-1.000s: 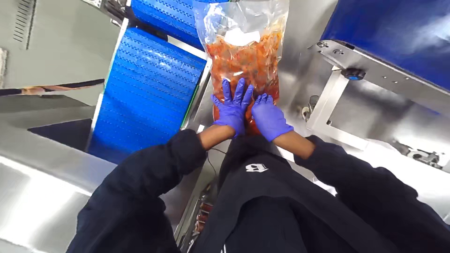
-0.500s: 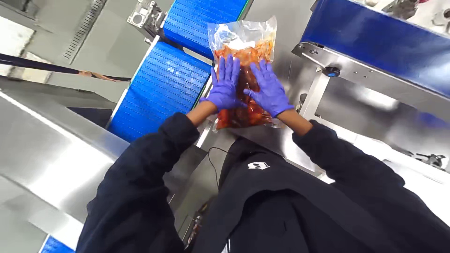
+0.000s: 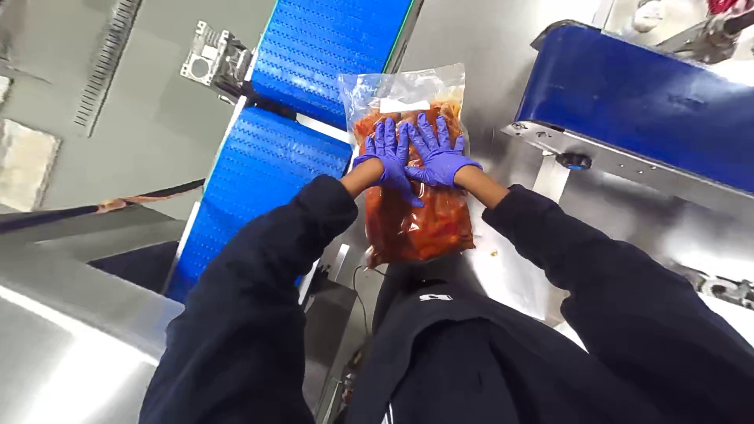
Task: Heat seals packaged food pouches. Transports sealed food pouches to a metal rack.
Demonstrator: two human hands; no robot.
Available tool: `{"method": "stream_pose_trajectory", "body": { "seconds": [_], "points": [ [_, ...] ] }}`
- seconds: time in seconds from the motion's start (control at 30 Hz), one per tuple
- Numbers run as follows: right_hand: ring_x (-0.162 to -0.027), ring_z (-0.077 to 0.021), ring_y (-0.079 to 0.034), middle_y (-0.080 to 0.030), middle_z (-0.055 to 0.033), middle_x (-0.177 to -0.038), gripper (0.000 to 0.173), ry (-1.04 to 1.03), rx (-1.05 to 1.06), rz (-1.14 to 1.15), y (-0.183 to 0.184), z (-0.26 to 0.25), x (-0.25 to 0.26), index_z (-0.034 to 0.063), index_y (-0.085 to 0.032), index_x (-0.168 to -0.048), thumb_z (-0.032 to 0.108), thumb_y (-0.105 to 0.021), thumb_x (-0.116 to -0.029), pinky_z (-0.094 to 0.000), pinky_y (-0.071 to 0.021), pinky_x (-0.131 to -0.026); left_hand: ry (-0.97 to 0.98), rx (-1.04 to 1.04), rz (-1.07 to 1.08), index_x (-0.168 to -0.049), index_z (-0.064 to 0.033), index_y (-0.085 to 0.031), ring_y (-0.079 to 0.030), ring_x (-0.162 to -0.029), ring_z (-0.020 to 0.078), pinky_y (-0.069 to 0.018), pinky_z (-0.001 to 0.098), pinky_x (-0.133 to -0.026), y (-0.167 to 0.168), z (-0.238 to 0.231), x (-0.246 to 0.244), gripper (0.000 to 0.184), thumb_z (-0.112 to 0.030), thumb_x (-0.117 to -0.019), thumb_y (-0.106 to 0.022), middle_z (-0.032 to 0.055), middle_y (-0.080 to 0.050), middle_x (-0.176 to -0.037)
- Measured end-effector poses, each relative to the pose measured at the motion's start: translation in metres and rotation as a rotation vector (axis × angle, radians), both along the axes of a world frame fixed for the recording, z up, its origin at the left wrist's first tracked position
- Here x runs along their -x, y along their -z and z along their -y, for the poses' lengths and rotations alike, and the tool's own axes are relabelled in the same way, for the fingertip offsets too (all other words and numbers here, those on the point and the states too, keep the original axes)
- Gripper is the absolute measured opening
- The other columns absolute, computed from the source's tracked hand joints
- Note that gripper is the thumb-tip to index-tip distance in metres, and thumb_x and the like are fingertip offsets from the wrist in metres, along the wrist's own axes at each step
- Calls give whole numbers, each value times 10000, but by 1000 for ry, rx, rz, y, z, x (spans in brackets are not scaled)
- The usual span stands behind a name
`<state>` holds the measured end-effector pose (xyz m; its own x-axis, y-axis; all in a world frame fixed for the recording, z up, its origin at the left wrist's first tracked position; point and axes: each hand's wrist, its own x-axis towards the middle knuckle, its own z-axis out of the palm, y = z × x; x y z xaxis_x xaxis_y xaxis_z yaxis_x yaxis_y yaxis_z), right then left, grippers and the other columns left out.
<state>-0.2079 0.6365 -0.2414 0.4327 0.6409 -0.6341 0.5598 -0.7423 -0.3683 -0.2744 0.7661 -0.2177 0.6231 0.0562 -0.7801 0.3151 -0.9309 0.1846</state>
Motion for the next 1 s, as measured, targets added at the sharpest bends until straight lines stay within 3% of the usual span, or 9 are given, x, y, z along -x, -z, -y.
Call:
{"method": "stream_pose_trajectory", "body": {
  "seconds": [0.1,0.27,0.33,0.4,0.47,0.57,0.63,0.8,1.0],
  "points": [
    [-1531,-446,232,218,-18,-1705,980,25,39,-16,0,-5,-5,289,97,-1643,571,-571,-985,-872,-6,-1044,50,-34,-35,-1568,-39,251,204,-1526,480,17,666,-1201,5,0,-8,1534,-609,-689,-870,312,298,-1608],
    [-1539,-440,213,183,-11,-1715,959,61,-47,27,3,2,5,297,77,-1648,599,-545,-984,-882,-7,-1032,15,-24,98,-1577,-63,249,207,-1528,473,14,729,-1176,9,5,11,1630,-631,-588,-915,291,293,-1622],
    [-1562,-425,136,112,-47,-1729,917,84,-103,64,-2,14,28,220,24,-1660,576,-513,-1007,-848,0,-1077,-21,51,185,-1615,-64,152,168,-1546,448,-11,801,-1128,4,12,39,1466,-611,-704,-858,235,213,-1672],
    [-1573,-418,75,28,-72,-1735,877,66,-192,124,-8,37,70,153,-55,-1663,502,-534,-1017,-818,8,-1109,20,90,300,-1633,-32,22,148,-1549,455,-22,843,-1086,6,28,85,1169,-619,-895,-668,200,125,-1702],
    [-1579,-410,6,-69,-45,-1736,820,43,-318,271,0,68,117,156,-164,-1658,480,-538,-1003,-808,-26,-1118,53,80,301,-1635,-30,-1,227,-1522,470,18,848,-1071,12,51,127,1107,-650,-929,-587,187,179,-1692],
    [-1580,-383,-91,-180,18,-1719,726,80,-469,511,27,88,151,190,-301,-1631,494,-473,-994,-782,-103,-1130,54,51,139,-1629,-72,95,339,-1473,472,110,841,-1055,15,72,141,1105,-579,-937,-601,191,289,-1653],
    [-1582,-362,-98,-211,45,-1710,696,96,-500,561,40,90,154,214,-361,-1610,509,-457,-987,-759,-90,-1147,34,62,90,-1630,-78,95,318,-1474,499,101,855,-1041,18,75,139,1110,-524,-928,-639,203,253,-1664],
    [-1543,-379,-239,-408,27,-1629,660,83,-553,720,72,101,155,245,-461,-1547,570,-261,-1009,-711,-118,-1146,0,93,206,-1652,-102,-96,122,-1514,561,59,887,-1008,38,85,144,985,-418,-903,-653,194,-11,-1713],
    [-1560,-383,-184,-338,1,-1666,691,81,-571,734,80,101,154,184,-408,-1582,552,-313,-1006,-713,-114,-1153,10,106,99,-1644,-120,54,240,-1504,510,100,870,-1020,39,84,136,1043,-422,-925,-638,166,131,-1707]
  ]
}}
